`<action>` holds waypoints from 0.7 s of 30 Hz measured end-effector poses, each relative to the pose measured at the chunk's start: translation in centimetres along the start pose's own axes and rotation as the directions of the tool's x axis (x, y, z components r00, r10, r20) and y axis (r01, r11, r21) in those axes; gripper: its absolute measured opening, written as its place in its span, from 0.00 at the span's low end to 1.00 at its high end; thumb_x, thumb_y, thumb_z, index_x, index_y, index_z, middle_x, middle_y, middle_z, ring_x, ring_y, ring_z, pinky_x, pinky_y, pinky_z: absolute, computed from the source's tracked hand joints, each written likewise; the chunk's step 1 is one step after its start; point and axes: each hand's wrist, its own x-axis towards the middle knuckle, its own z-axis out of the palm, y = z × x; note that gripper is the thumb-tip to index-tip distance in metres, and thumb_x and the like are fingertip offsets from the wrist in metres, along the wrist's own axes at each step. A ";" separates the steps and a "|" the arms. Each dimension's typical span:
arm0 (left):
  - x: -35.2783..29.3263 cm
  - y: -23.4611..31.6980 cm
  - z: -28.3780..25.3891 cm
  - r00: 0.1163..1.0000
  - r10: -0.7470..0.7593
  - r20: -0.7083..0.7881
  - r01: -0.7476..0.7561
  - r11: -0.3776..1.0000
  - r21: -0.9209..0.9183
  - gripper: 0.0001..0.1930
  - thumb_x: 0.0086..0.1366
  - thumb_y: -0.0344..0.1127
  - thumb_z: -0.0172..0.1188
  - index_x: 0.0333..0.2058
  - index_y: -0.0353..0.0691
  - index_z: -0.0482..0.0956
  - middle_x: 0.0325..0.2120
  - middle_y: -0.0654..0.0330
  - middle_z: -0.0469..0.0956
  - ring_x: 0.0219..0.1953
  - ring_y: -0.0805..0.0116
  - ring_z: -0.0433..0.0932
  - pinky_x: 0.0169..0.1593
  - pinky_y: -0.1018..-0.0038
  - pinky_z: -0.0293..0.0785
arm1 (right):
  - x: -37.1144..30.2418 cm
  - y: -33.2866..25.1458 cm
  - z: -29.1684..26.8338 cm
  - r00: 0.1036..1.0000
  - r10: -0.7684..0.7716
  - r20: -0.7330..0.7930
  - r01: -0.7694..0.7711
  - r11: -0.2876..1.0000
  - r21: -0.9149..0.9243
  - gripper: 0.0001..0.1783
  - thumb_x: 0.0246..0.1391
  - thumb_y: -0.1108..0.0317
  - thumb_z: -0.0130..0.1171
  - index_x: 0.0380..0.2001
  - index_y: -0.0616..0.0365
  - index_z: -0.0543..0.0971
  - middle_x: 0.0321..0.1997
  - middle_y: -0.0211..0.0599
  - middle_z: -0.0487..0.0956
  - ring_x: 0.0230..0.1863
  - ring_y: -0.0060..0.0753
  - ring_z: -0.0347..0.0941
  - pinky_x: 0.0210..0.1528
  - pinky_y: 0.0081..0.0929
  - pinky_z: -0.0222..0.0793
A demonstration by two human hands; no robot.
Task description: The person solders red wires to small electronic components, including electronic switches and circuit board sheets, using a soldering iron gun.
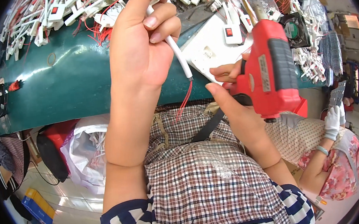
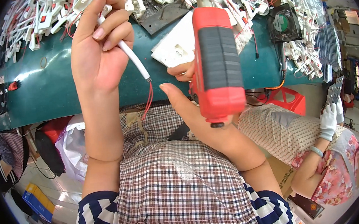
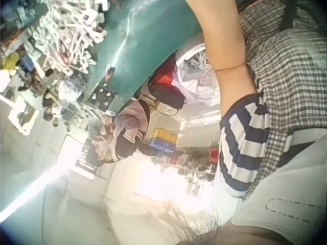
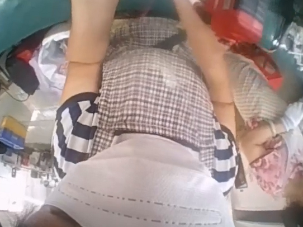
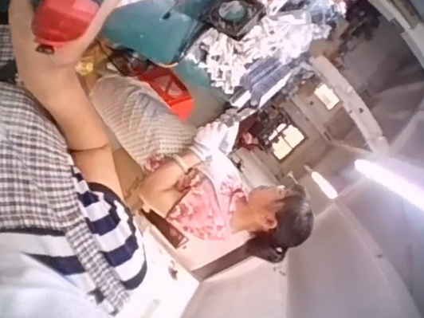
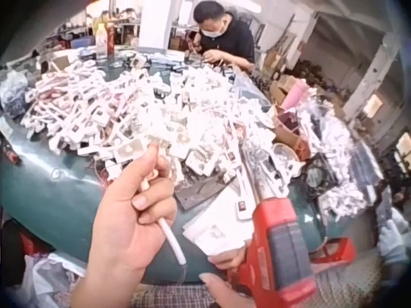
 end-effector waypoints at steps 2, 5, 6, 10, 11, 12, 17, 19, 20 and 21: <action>-0.4 -0.5 2.5 0.885 0.154 -0.440 -0.081 0.980 0.180 0.04 0.70 0.32 0.55 0.40 0.38 0.74 0.31 0.65 0.77 0.16 0.86 0.59 0.18 0.86 0.50 | -0.2 -0.2 0.4 0.999 0.036 -0.007 -0.036 0.995 -0.089 0.24 0.47 0.78 0.70 0.44 0.62 0.69 0.41 0.43 0.78 0.43 0.30 0.76 0.46 0.28 0.73; -0.3 -1.0 3.1 0.895 0.155 -0.418 -0.116 0.986 0.117 0.05 0.70 0.32 0.55 0.40 0.39 0.74 0.31 0.66 0.76 0.16 0.86 0.59 0.18 0.87 0.50 | -0.3 1.5 1.2 0.992 -0.101 -0.080 0.102 0.995 0.012 0.22 0.47 0.77 0.70 0.41 0.64 0.69 0.39 0.42 0.80 0.37 0.27 0.78 0.38 0.24 0.73; -0.2 -1.2 3.3 0.898 0.159 -0.411 -0.126 0.986 0.106 0.04 0.70 0.32 0.55 0.40 0.38 0.74 0.31 0.66 0.76 0.16 0.86 0.59 0.18 0.87 0.50 | -0.3 1.4 1.3 0.990 -0.109 -0.087 0.111 0.994 0.014 0.22 0.47 0.77 0.70 0.41 0.64 0.69 0.39 0.42 0.80 0.37 0.27 0.78 0.38 0.24 0.73; -0.3 -0.9 2.8 0.902 0.204 -0.380 -0.141 0.972 0.189 0.06 0.71 0.35 0.53 0.39 0.40 0.73 0.29 0.68 0.74 0.16 0.86 0.58 0.16 0.87 0.48 | -0.8 0.1 1.1 0.993 0.052 -0.103 -0.030 0.979 0.200 0.17 0.51 0.79 0.65 0.40 0.63 0.69 0.36 0.41 0.82 0.36 0.24 0.77 0.36 0.23 0.73; -0.4 -0.6 2.2 0.904 0.203 -0.376 -0.138 0.971 0.193 0.06 0.71 0.35 0.53 0.39 0.40 0.73 0.29 0.68 0.74 0.16 0.86 0.58 0.16 0.87 0.48 | -0.9 -0.2 0.9 0.990 0.082 -0.112 -0.058 0.978 0.200 0.16 0.52 0.80 0.63 0.40 0.63 0.69 0.35 0.41 0.82 0.35 0.23 0.77 0.36 0.22 0.73; -0.5 -0.2 1.6 0.935 0.164 -0.315 -0.125 0.982 0.139 0.06 0.70 0.33 0.54 0.39 0.37 0.72 0.32 0.66 0.73 0.16 0.86 0.58 0.17 0.86 0.49 | -1.1 -0.4 0.9 0.990 0.078 -0.115 -0.053 0.978 0.203 0.16 0.52 0.80 0.63 0.40 0.63 0.69 0.35 0.41 0.82 0.35 0.23 0.77 0.36 0.22 0.73; -0.7 -0.6 1.7 0.944 0.149 -0.295 -0.128 0.988 0.089 0.07 0.68 0.30 0.57 0.35 0.36 0.68 0.35 0.63 0.73 0.17 0.86 0.58 0.16 0.84 0.49 | -1.6 -0.4 -0.3 0.993 0.108 -0.055 -0.103 0.991 0.090 0.19 0.52 0.81 0.62 0.44 0.62 0.66 0.36 0.41 0.81 0.35 0.23 0.78 0.36 0.22 0.75; -0.8 -1.4 2.1 0.912 0.226 -0.343 -0.140 0.956 0.259 0.06 0.67 0.33 0.59 0.37 0.39 0.73 0.30 0.70 0.73 0.17 0.86 0.56 0.20 0.83 0.49 | -2.0 0.0 -0.3 0.988 0.117 -0.100 -0.100 0.982 0.161 0.22 0.51 0.82 0.63 0.46 0.62 0.64 0.35 0.41 0.81 0.35 0.25 0.79 0.36 0.22 0.75; -0.8 -1.6 2.3 0.914 0.225 -0.338 -0.137 0.955 0.263 0.06 0.67 0.33 0.59 0.37 0.39 0.73 0.30 0.70 0.73 0.17 0.86 0.56 0.20 0.83 0.49 | -2.2 0.2 -0.4 0.981 0.133 -0.138 -0.099 0.968 0.230 0.26 0.50 0.83 0.64 0.48 0.62 0.62 0.35 0.41 0.81 0.35 0.27 0.80 0.36 0.23 0.76; -0.9 -1.8 2.3 0.909 0.238 -0.342 -0.135 0.945 0.297 0.06 0.68 0.34 0.58 0.37 0.39 0.73 0.30 0.69 0.73 0.17 0.85 0.56 0.20 0.83 0.49 | -2.3 0.3 -0.5 0.981 0.129 -0.142 -0.093 0.968 0.234 0.26 0.50 0.83 0.64 0.48 0.62 0.62 0.35 0.41 0.81 0.35 0.27 0.80 0.36 0.23 0.76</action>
